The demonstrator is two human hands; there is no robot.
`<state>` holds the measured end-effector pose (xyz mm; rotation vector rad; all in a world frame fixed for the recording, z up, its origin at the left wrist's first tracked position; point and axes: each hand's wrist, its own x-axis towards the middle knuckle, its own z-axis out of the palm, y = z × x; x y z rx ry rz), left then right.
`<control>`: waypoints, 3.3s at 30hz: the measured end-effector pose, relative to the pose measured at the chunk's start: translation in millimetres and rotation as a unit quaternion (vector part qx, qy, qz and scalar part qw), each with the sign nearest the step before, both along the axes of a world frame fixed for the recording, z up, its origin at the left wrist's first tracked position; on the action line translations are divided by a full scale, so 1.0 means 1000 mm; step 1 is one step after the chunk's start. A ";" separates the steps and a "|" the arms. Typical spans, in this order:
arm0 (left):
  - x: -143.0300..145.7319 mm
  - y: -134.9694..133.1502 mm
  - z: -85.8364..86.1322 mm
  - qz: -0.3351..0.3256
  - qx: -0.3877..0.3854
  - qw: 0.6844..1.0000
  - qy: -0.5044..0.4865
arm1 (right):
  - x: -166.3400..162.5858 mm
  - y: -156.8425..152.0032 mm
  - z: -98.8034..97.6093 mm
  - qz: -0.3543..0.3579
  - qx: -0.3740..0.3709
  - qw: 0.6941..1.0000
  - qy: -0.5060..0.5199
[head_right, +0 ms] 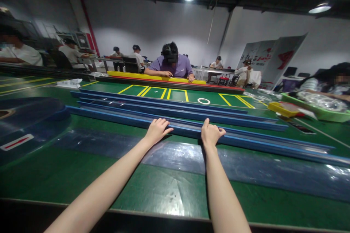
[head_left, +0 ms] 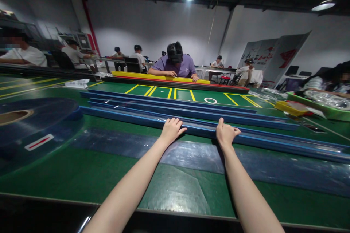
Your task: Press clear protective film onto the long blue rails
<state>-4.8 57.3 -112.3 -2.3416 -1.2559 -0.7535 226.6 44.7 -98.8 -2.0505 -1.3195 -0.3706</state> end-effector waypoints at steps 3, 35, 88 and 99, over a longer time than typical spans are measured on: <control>0.001 0.001 0.000 0.003 0.000 1.000 0.005 | -0.002 -0.003 0.004 0.005 -0.032 0.999 0.002; 0.002 0.002 -0.001 0.004 0.005 1.000 0.019 | -0.027 -0.018 0.021 0.317 -0.165 0.925 -0.131; 0.001 0.001 -0.001 -0.019 0.034 0.999 0.014 | 0.001 -0.021 0.033 0.309 -0.243 0.913 -0.109; 0.000 0.002 -0.002 -0.018 0.039 0.999 0.015 | -0.008 -0.022 0.033 0.312 -0.271 0.902 -0.123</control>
